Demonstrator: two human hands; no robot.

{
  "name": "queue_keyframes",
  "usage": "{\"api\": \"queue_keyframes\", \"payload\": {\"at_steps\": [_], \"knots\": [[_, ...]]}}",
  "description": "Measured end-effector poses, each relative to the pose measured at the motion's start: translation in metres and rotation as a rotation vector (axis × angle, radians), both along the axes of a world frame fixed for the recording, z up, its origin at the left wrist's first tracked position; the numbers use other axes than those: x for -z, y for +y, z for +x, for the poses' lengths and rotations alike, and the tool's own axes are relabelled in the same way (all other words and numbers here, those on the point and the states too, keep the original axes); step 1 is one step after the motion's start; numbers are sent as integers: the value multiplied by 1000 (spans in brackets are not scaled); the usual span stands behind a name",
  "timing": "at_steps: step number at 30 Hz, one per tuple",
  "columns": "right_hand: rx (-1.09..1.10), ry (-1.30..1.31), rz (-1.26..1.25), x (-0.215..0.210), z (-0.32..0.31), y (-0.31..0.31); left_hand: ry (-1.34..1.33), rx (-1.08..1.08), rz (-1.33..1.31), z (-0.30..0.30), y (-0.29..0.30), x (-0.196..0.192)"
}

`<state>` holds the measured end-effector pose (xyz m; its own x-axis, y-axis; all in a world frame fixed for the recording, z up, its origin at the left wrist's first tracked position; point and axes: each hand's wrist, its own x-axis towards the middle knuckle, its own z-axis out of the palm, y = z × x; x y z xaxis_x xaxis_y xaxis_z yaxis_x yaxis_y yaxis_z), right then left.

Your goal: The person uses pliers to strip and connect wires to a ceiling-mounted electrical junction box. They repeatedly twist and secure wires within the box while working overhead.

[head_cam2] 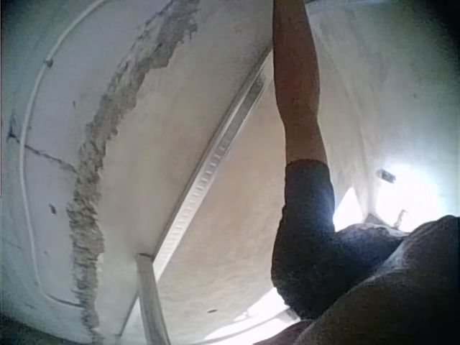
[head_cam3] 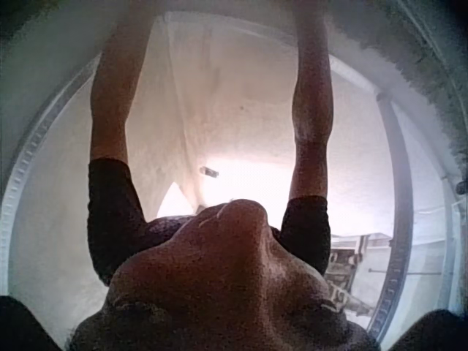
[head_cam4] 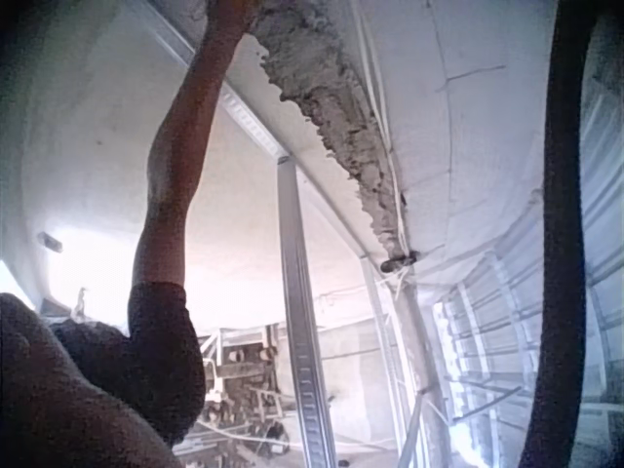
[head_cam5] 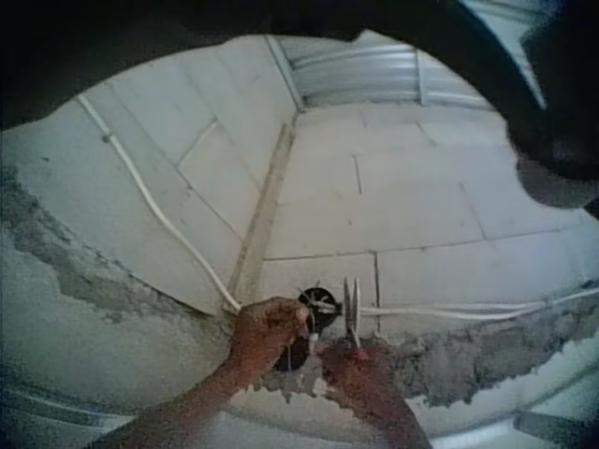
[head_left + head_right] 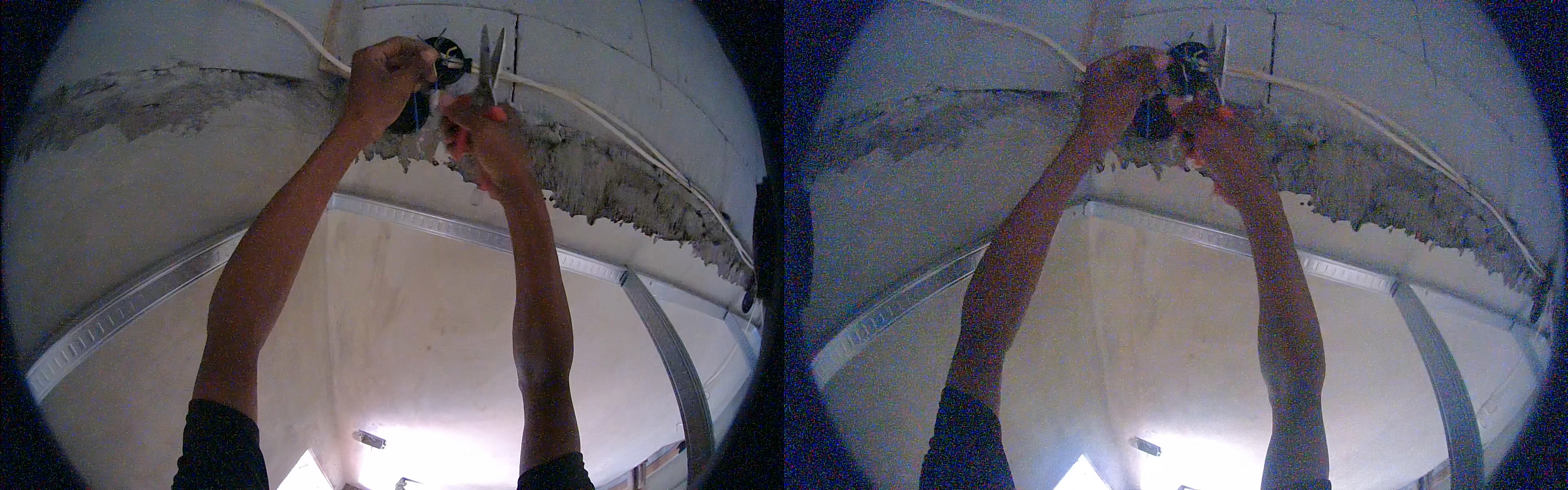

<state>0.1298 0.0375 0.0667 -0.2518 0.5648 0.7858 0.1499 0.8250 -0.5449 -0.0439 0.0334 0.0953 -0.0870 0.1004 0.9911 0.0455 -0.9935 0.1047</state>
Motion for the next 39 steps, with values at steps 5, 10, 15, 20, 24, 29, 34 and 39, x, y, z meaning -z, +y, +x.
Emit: {"api": "queue_keyframes", "payload": {"at_steps": [5,10,15,20,24,29,34,39], "knots": [[747,-188,417,-11,12,-8,138,-51,-75,-7,-8,10],[809,-181,552,6,0,-12,186,44,-4,-14,9,18],[816,-221,546,9,4,-8,192,42,-61,-16,15,25],[839,-244,643,14,0,-12,240,-127,-11,-20,10,23],[811,-218,617,15,-1,-7,248,-112,-100,-15,-4,27],[776,-283,530,5,-3,-5,245,-195,-141,-15,-13,24],[779,-255,598,7,-5,-4,255,-225,-62,-17,-10,22],[764,-227,660,10,-4,-4,257,-253,-199,-15,-18,23]]}}
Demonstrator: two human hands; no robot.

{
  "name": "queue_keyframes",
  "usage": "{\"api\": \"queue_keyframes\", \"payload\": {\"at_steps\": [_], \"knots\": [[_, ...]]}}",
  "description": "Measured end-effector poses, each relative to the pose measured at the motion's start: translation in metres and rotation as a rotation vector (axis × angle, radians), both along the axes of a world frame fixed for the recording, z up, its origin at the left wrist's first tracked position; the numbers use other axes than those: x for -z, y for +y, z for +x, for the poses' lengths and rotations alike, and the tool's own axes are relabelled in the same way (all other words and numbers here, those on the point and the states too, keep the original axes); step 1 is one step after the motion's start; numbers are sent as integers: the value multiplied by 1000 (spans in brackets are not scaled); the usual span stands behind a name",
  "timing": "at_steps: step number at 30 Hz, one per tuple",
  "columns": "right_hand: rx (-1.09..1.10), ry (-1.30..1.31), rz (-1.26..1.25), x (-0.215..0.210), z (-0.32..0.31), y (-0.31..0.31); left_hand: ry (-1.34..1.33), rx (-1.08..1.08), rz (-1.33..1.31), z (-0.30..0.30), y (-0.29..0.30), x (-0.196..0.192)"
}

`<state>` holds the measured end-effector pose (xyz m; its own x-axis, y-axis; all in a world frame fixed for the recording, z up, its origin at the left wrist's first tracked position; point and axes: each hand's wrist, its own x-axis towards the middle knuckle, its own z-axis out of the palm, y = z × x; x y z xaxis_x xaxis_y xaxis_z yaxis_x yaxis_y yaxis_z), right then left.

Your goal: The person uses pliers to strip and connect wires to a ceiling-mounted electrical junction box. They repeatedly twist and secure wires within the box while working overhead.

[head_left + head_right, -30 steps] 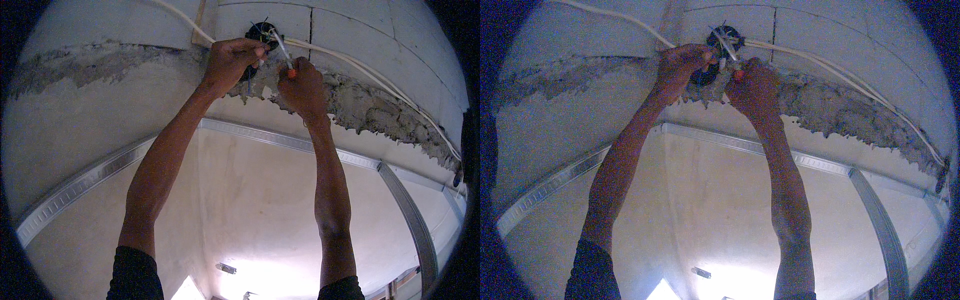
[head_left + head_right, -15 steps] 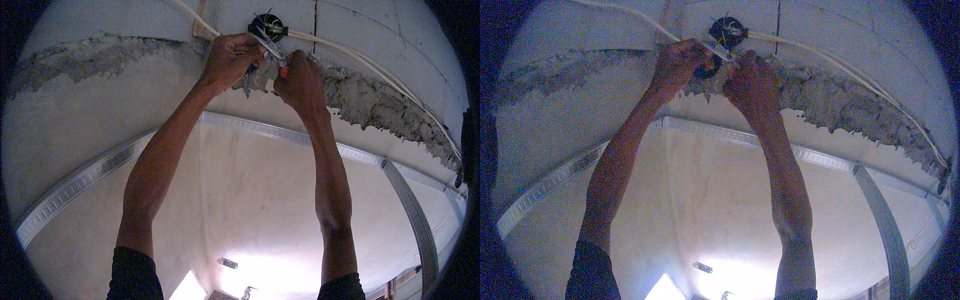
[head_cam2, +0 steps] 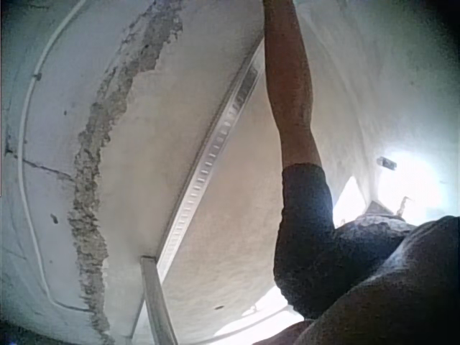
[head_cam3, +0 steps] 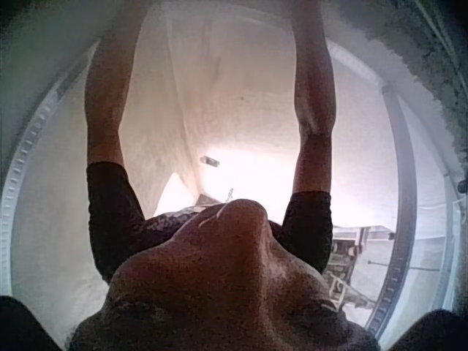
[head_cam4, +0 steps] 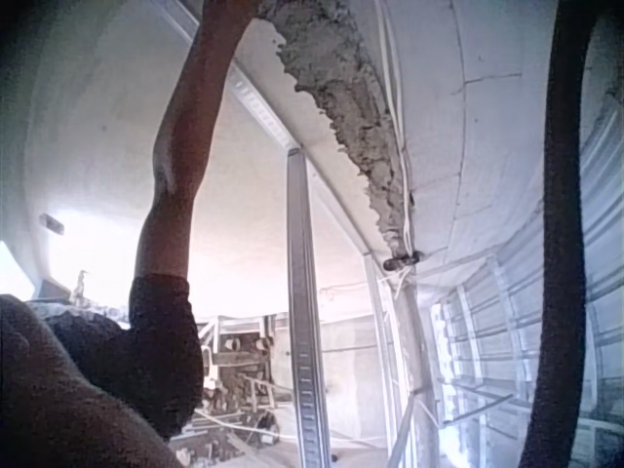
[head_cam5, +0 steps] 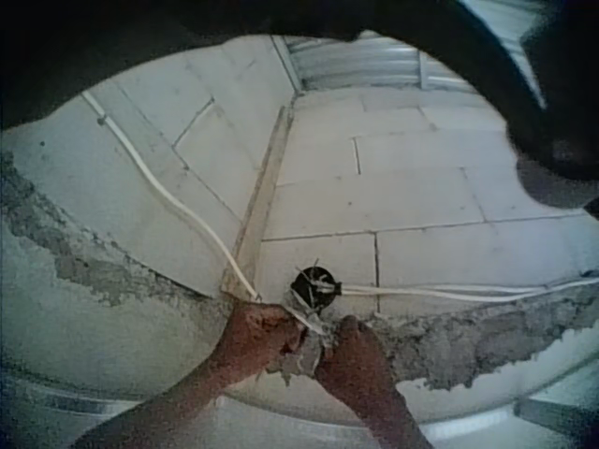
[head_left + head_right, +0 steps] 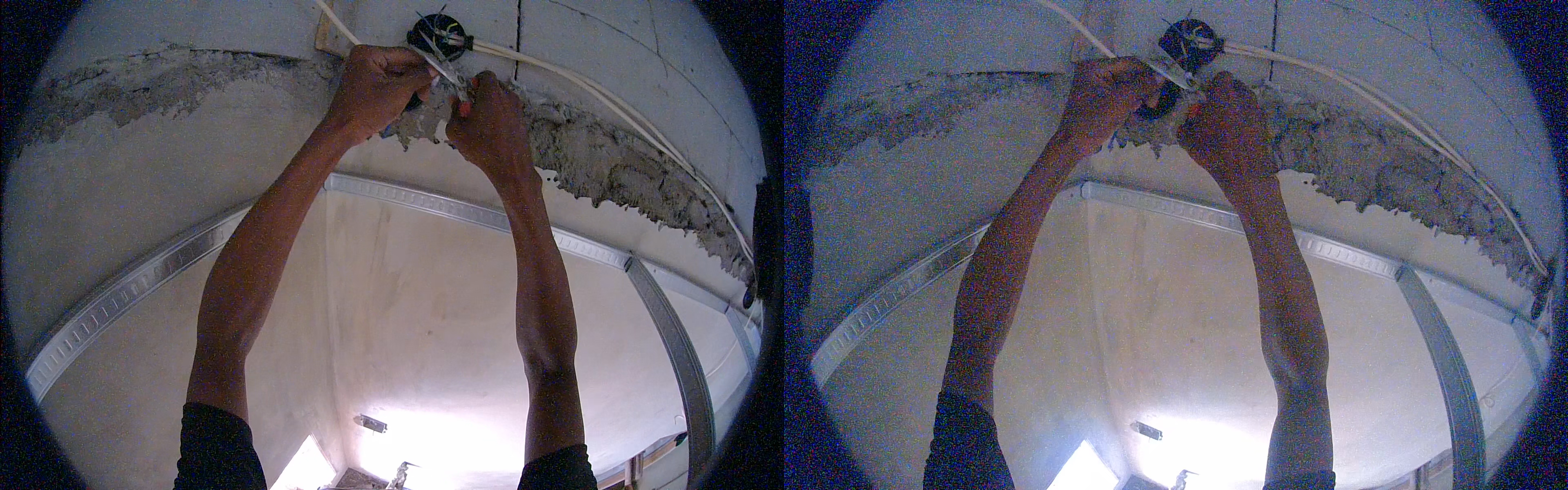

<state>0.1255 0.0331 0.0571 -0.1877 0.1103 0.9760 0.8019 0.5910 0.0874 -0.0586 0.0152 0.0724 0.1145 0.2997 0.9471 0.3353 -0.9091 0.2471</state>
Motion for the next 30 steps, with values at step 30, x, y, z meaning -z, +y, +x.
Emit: {"api": "queue_keyframes", "payload": {"at_steps": [30], "knots": [[24,-77,-36,-4,-2,5,20,54,72,1,18,1]]}}
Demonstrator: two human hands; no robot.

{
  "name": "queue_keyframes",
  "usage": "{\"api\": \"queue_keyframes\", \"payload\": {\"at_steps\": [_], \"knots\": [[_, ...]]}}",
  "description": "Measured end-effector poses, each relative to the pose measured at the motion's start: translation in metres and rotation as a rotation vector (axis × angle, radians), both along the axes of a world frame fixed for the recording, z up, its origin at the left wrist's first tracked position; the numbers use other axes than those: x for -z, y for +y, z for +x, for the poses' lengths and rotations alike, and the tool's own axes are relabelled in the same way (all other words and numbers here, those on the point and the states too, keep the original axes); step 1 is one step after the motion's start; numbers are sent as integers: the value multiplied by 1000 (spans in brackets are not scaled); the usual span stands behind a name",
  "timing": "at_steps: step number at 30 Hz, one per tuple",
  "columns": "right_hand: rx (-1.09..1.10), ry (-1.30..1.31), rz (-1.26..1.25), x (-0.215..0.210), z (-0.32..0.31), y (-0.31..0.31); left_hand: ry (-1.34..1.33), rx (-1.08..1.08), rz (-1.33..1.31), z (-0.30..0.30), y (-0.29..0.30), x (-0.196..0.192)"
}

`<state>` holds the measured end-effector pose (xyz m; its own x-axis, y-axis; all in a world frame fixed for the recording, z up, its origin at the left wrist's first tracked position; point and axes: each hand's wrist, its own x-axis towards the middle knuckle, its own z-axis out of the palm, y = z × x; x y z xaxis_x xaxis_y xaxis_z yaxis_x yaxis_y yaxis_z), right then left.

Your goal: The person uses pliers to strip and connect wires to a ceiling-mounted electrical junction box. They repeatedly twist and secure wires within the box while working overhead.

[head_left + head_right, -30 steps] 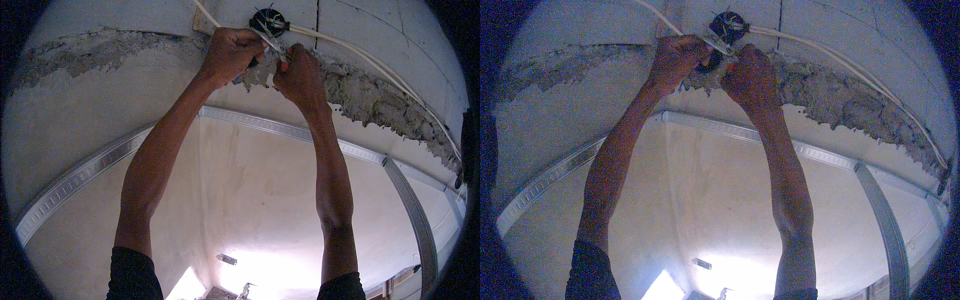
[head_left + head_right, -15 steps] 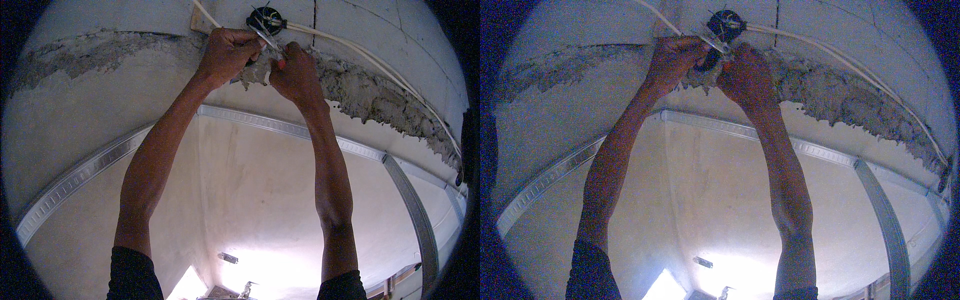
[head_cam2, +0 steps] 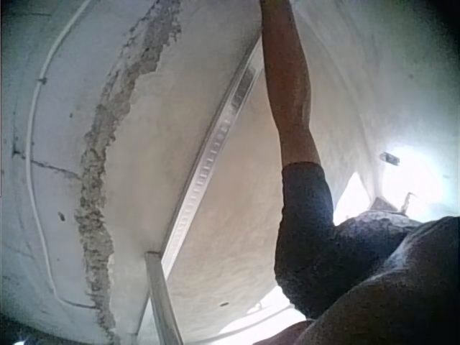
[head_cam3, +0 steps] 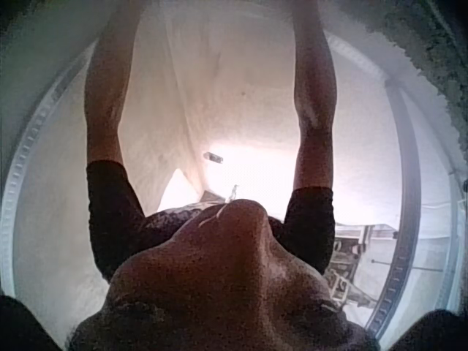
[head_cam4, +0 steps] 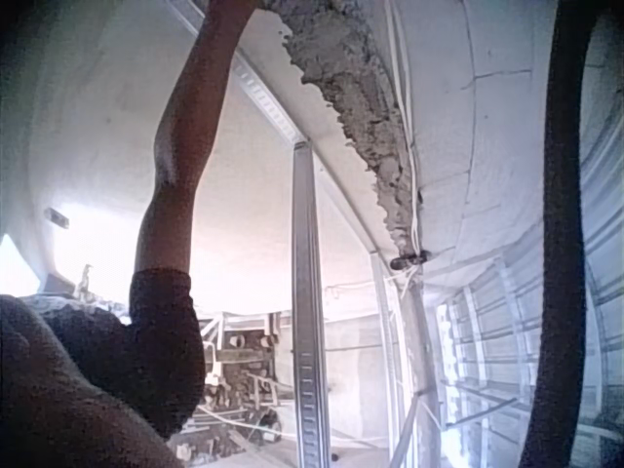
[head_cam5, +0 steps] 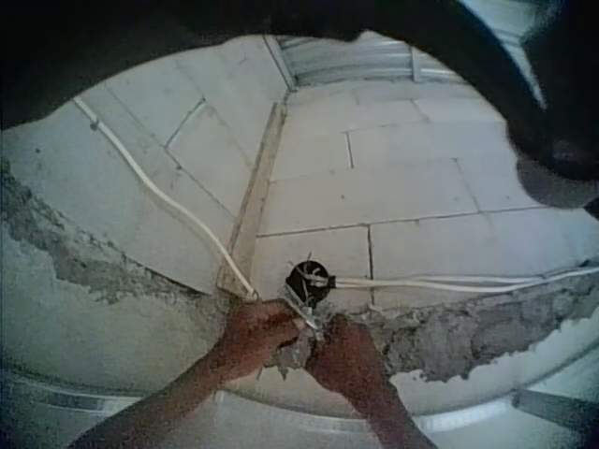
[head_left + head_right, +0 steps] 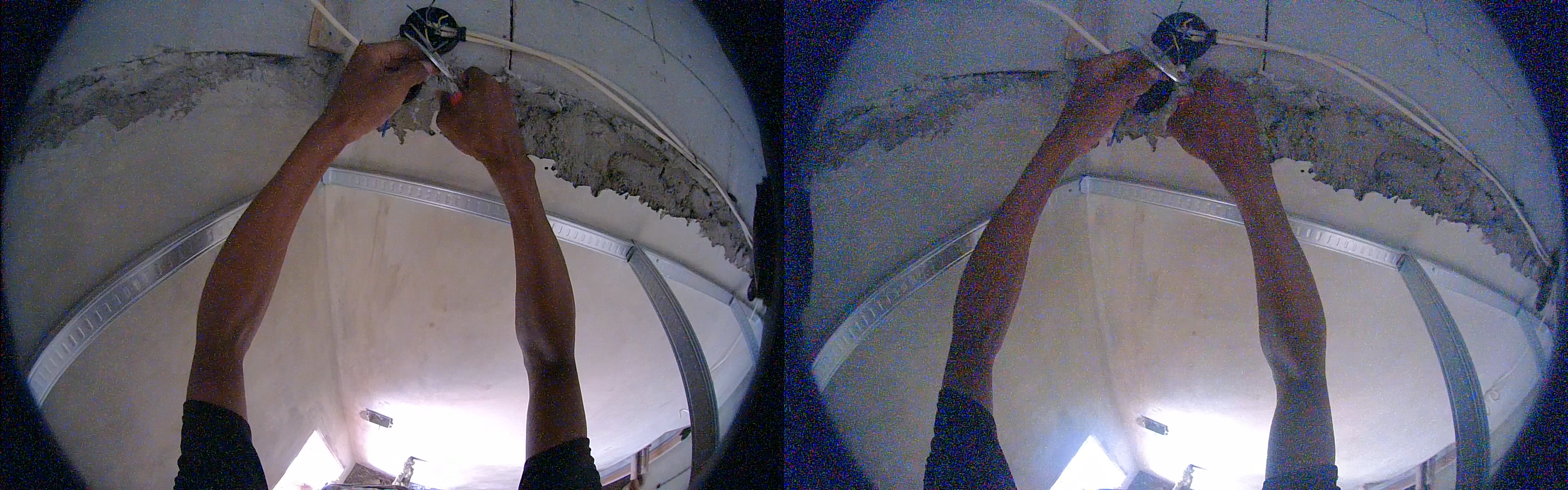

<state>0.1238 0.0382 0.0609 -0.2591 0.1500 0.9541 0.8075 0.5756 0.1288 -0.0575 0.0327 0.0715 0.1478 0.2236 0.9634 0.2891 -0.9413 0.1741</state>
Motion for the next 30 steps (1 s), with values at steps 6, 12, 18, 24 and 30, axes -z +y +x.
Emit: {"api": "queue_keyframes", "payload": {"at_steps": [6,12,18,24,30], "knots": [[16,-94,6,-3,1,0,99,-152,43,8,-3,-1],[-74,-71,-201,-4,-4,17,53,-247,128,6,5,-6],[-242,-72,-197,7,-3,33,-6,-315,201,5,8,-2],[-331,-14,-283,11,-5,39,-61,-275,253,7,4,2],[-560,68,-390,6,-4,54,-84,-345,353,1,12,4]]}}
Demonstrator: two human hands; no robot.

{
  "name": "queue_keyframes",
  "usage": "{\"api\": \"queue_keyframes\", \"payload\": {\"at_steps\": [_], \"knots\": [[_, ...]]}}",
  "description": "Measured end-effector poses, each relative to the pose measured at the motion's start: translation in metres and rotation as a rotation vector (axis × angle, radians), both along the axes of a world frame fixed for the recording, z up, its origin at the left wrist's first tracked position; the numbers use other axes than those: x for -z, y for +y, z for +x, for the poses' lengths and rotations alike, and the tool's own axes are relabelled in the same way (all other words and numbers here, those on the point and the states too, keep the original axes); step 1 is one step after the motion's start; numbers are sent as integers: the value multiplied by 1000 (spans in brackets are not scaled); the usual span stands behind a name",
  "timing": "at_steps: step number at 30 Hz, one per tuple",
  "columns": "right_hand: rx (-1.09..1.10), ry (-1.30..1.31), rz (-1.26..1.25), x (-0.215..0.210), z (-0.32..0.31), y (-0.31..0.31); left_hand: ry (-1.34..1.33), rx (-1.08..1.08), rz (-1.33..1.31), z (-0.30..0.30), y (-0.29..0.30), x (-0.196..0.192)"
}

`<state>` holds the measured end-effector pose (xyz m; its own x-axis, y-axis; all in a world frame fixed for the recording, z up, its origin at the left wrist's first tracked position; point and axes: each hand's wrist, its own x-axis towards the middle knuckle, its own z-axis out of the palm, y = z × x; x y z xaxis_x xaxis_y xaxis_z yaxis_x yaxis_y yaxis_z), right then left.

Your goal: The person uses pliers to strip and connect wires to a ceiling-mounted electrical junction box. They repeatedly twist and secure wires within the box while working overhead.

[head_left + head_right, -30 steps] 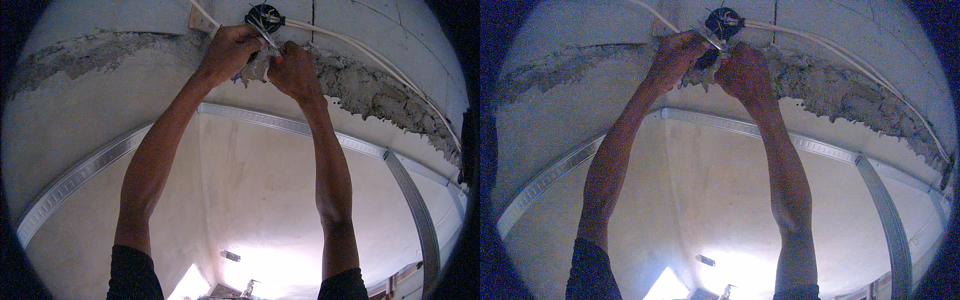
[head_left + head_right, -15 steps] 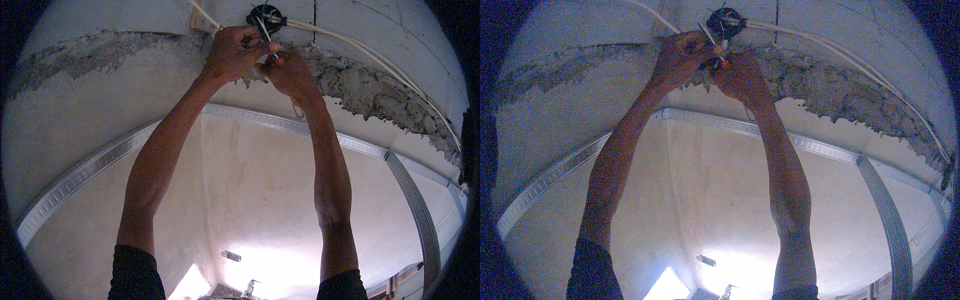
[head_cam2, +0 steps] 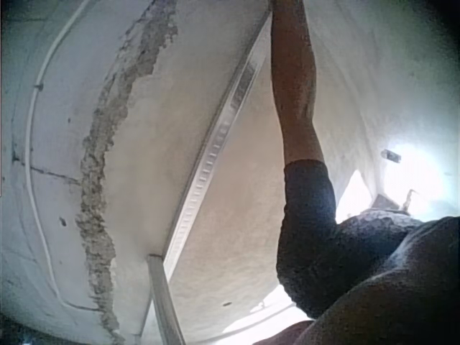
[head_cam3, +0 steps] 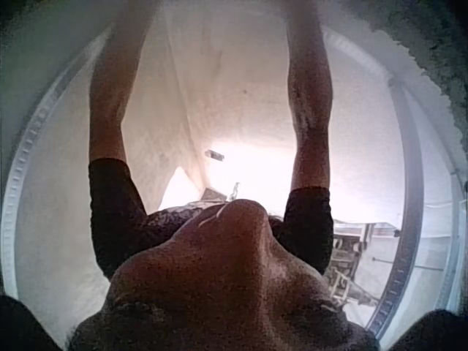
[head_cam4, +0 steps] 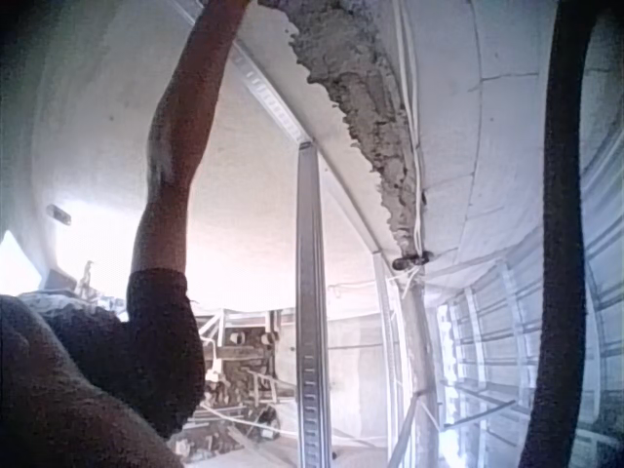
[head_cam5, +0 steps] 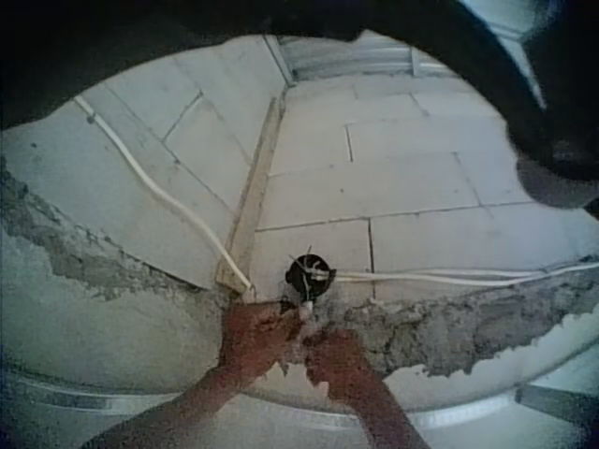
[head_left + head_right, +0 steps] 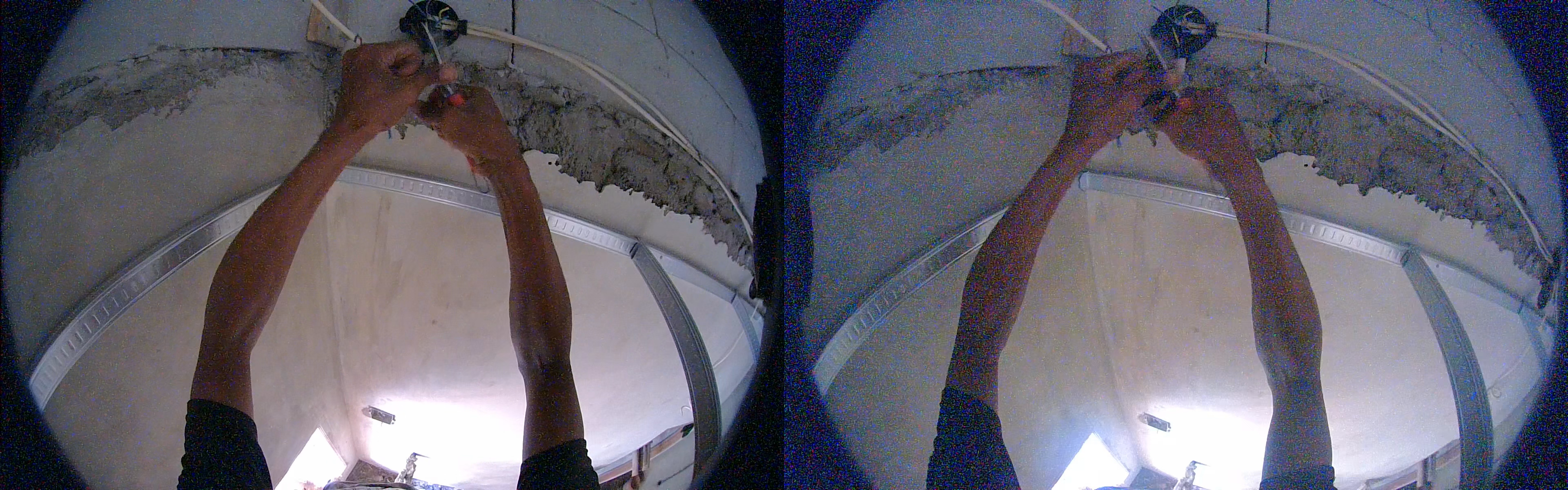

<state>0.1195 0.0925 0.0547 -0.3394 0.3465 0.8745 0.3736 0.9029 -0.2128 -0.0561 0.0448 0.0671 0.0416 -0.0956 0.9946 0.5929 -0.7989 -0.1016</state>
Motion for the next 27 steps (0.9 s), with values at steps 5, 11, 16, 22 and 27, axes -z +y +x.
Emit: {"api": "queue_keyframes", "payload": {"at_steps": [5,11,16,22,27], "knots": [[-36,173,-85,-7,23,-2,-33,222,-204,12,11,18],[-129,171,-287,27,17,-40,72,361,-266,2,-4,13],[-527,393,-584,66,-32,-57,131,637,-377,-1,7,2],[-533,608,-458,64,-24,-50,219,542,-336,-12,0,7],[-294,578,-208,33,-4,-46,295,333,-370,-24,5,3]]}}
